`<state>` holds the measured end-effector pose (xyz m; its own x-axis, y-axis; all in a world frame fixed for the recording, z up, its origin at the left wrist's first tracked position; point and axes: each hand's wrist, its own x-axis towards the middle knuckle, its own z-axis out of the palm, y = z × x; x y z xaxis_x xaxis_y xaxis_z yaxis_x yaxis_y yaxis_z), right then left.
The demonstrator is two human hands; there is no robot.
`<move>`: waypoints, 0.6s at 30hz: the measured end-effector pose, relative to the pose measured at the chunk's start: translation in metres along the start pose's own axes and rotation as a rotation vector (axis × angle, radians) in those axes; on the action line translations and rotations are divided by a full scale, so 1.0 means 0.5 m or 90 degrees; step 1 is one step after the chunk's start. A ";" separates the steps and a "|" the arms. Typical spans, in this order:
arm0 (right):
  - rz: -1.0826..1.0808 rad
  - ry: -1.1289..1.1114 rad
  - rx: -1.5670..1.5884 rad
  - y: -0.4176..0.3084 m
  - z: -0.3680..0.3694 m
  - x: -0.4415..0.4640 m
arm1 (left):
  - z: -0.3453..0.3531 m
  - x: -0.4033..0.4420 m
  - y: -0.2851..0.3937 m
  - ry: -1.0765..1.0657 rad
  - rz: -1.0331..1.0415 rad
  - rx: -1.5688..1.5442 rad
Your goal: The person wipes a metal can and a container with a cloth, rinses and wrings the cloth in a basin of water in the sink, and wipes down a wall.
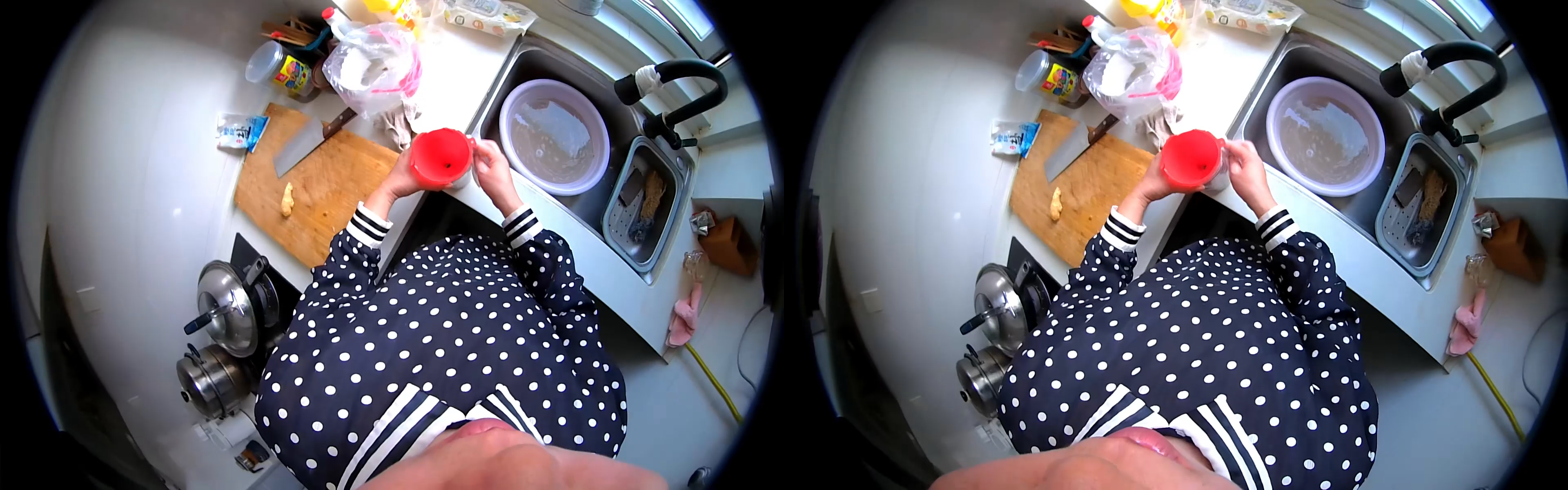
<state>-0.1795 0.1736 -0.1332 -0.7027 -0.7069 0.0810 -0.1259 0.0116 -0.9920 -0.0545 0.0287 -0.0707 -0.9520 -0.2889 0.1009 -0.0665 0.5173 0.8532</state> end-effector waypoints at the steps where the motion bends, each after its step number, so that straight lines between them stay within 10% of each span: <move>1: -0.021 0.010 0.008 -0.008 0.007 0.000 | -0.002 0.001 -0.001 -0.010 -0.023 -0.018; 18: 0.069 0.039 0.013 -0.071 -0.008 -0.013 | 0.022 0.010 0.016 0.088 0.002 -0.126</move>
<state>-0.1735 0.1807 -0.0983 -0.7525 -0.6583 -0.0215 -0.0332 0.0705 -0.9970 -0.0631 0.0404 -0.0692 -0.9011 -0.4024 0.1613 0.0090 0.3546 0.9350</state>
